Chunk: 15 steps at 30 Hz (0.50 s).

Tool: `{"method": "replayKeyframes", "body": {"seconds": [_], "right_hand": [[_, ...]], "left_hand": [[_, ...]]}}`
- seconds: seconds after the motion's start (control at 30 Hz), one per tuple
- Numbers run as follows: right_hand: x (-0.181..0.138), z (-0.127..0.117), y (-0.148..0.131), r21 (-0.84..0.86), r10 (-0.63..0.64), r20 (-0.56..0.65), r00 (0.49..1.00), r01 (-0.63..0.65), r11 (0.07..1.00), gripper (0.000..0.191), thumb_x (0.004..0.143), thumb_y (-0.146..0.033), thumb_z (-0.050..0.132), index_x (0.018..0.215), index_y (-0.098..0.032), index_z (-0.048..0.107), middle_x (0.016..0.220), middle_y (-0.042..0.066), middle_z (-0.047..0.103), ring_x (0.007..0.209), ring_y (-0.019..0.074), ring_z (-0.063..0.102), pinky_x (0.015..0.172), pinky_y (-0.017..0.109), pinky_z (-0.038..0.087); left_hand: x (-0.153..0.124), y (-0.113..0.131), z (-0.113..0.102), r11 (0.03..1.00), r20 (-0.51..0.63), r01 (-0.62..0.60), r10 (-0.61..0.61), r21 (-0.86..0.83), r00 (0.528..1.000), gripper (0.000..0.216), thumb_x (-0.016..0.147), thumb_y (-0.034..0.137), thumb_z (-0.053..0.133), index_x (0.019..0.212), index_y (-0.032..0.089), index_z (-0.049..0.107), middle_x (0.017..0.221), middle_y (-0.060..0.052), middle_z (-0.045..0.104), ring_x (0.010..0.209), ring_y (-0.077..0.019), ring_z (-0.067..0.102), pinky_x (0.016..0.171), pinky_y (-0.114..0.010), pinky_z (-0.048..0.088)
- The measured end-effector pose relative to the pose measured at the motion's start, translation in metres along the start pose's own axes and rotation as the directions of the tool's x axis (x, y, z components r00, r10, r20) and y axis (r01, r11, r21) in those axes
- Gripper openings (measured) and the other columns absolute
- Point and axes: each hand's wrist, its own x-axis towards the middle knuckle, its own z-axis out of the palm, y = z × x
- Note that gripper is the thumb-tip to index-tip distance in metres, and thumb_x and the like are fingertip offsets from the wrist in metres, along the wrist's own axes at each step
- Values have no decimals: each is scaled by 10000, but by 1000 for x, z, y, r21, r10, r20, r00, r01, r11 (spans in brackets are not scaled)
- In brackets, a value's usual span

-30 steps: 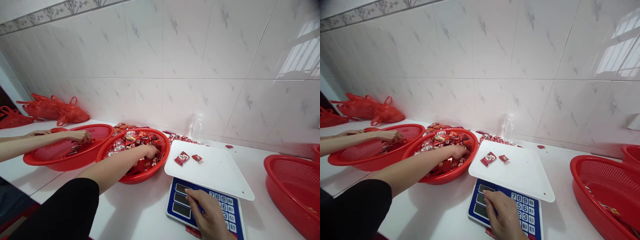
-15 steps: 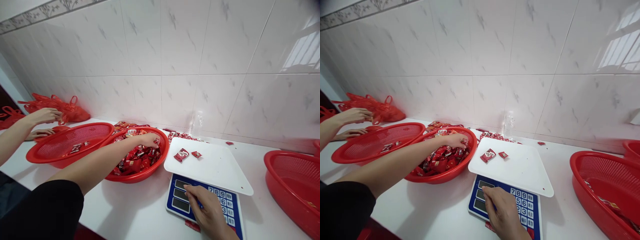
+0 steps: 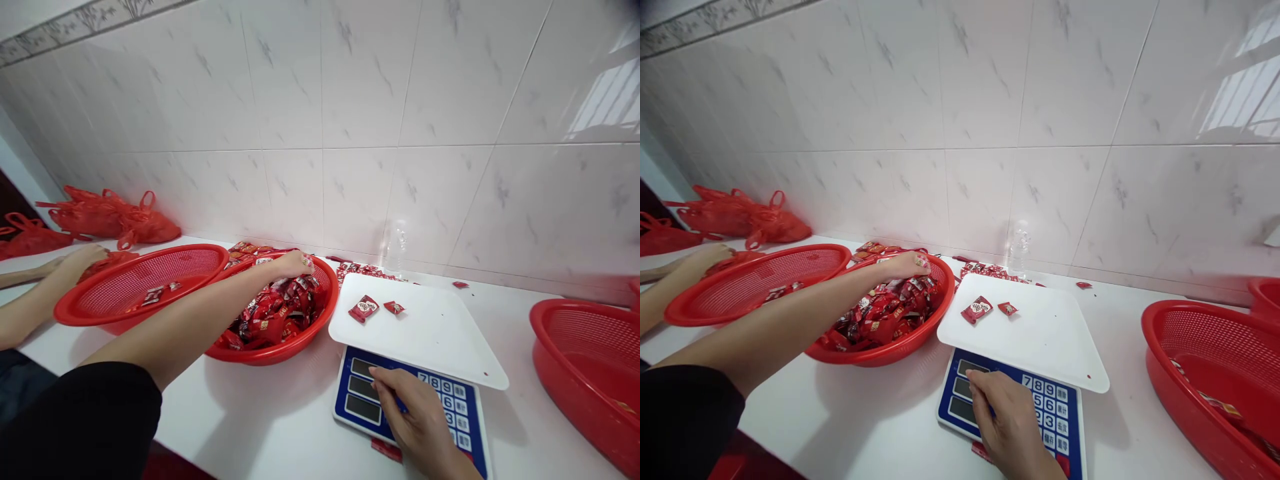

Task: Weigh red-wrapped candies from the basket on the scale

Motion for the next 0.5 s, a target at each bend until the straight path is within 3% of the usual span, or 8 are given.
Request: {"method": "replayKeyframes", "body": {"seconds": [0.33,0.5], "right_hand": [[-1,2,2,2,-4,11,1000,4,1000,253,872,-88,505,1088,-203,566,838,24,696,709,133,648,605,241,503],[-2,2,2,-1,0,14,1000,0,1000,267,873,-90,506,1108,-202,562,862,35,698,727,140,653,619,247,511]], "left_hand": [[3,0,-4,992,-12,-51,49,-117,999,88,662,258,599,665,171,607,551,24,588,525,-125,512,498,-219,358],[2,18,2,963,-35,-97,92,-251,995,116,716,266,573,720,155,605,549,15,581,490,-106,502,477,-214,359]]}}
